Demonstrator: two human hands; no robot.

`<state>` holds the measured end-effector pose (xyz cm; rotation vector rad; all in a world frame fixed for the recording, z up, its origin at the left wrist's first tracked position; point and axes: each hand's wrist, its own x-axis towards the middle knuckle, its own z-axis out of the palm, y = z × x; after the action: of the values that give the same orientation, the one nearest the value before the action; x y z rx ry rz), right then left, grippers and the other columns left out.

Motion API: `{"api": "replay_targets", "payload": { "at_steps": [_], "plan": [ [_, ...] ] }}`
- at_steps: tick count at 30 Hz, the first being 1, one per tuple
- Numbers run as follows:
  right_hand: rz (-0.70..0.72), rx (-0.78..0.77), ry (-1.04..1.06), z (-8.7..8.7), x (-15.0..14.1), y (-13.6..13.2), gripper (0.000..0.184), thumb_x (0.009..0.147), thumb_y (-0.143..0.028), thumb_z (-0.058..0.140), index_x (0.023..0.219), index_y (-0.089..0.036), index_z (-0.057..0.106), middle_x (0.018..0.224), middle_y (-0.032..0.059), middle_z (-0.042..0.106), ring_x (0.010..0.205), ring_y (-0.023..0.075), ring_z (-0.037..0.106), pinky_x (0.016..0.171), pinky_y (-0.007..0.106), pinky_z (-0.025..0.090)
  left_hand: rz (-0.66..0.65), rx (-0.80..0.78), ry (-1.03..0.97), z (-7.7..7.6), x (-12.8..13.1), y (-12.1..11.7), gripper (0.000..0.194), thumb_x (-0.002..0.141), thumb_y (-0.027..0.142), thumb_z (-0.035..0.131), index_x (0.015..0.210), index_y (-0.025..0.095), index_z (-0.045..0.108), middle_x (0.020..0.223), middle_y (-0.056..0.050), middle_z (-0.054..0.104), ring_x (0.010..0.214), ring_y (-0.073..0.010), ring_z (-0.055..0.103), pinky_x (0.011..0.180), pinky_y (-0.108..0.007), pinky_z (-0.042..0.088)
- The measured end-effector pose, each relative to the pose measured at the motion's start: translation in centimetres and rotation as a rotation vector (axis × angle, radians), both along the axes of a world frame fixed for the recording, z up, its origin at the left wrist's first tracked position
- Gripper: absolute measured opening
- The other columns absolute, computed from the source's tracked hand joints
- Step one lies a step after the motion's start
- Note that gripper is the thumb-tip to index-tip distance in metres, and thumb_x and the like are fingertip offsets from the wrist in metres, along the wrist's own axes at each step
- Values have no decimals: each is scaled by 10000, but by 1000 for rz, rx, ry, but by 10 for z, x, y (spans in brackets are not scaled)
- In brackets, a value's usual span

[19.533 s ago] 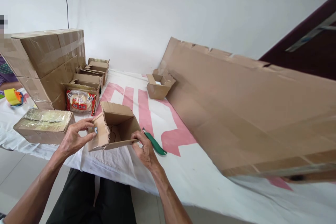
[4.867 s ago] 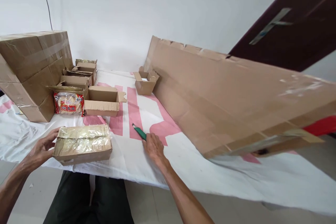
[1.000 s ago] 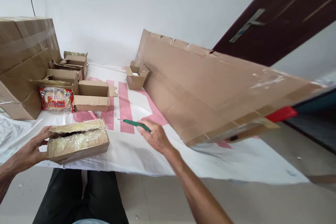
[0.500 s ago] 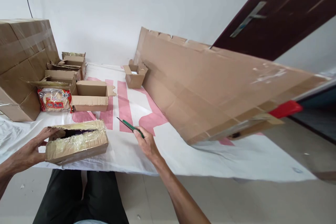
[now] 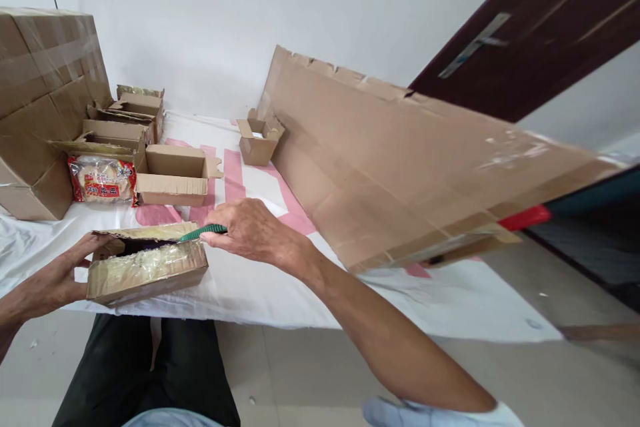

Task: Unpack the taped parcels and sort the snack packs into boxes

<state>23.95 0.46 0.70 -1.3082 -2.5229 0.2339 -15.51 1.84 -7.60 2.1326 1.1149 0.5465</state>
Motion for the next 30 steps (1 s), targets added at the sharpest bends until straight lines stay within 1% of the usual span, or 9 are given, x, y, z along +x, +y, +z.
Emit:
{"api": "replay_targets", "payload": {
  "at_steps": [5, 9, 11, 14, 19, 21, 24, 27, 30],
  "plan": [
    [16, 83, -228, 8, -1, 7, 315, 1026, -333, 597, 771, -219, 743, 718, 17, 673, 648, 160, 502, 609, 338, 245, -44, 0, -18, 2, 2, 1, 625, 874, 598, 855, 1439, 379, 703, 1435, -63, 677, 1297, -326, 680, 1021, -374, 621],
    [-124, 128, -157, 28, 57, -1, 378, 1062, -458, 572, 830, -247, 783, 796, 55, 746, 724, 210, 620, 648, 342, 342, -4, 1, -16, 5, -4, 1, 719, 863, 637, 834, 1513, 376, 671, 1526, -85, 644, 1361, -367, 653, 1009, -387, 634],
    [-230, 145, -55, 22, 87, -8, 360, 1055, -507, 578, 916, -273, 814, 906, 64, 798, 797, 246, 683, 690, 354, 420, 7, -1, -28, 6, -6, 0, 681, 859, 662, 829, 1458, 362, 709, 1475, -84, 672, 1326, -365, 673, 1016, -395, 634],
    [-340, 133, 154, -31, 104, -20, 321, 1051, -465, 567, 1159, -274, 801, 1080, 73, 815, 906, 267, 735, 800, 377, 532, -21, 1, -52, 7, -3, -2, 573, 885, 647, 821, 1365, 342, 754, 1404, -78, 692, 1291, -339, 687, 1048, -388, 625],
    [-463, 78, 282, -176, 73, -36, 325, 1044, -381, 499, 1199, -204, 724, 1028, 125, 766, 976, 299, 729, 871, 409, 581, -51, 14, -52, 11, 8, -7, 555, 941, 574, 771, 1446, 352, 711, 1435, -80, 673, 1322, -329, 672, 1070, -379, 619],
    [-496, 58, 285, -215, 60, -40, 319, 1042, -390, 489, 1164, -201, 716, 1012, 136, 757, 969, 315, 713, 894, 438, 578, -40, 19, -40, 13, 8, -9, 561, 948, 540, 757, 1473, 353, 694, 1450, -81, 670, 1324, -328, 674, 1055, -373, 624],
    [-507, 26, 343, -235, 51, -42, 271, 978, -399, 552, 1106, -216, 705, 1020, 132, 756, 966, 321, 686, 922, 466, 552, -44, 32, 2, 14, 4, -8, 556, 959, 476, 732, 1496, 343, 680, 1494, -89, 656, 1347, -325, 662, 1032, -356, 626],
    [-577, -76, 614, -224, 48, -36, 222, 921, -446, 621, 980, -236, 665, 898, 78, 703, 848, 278, 641, 829, 424, 533, -37, 38, -7, 8, 0, -5, 495, 971, 402, 677, 1462, 344, 705, 1502, -80, 650, 1375, -312, 646, 1035, -342, 617],
    [-663, -155, 856, -201, 35, -23, 316, 991, -564, 540, 924, -258, 577, 745, -5, 571, 669, 207, 540, 650, 344, 476, 10, 34, -60, -1, 1, -1, 432, 964, 357, 642, 1381, 333, 751, 1457, -74, 659, 1352, -292, 652, 1049, -346, 612]
  ]
}}
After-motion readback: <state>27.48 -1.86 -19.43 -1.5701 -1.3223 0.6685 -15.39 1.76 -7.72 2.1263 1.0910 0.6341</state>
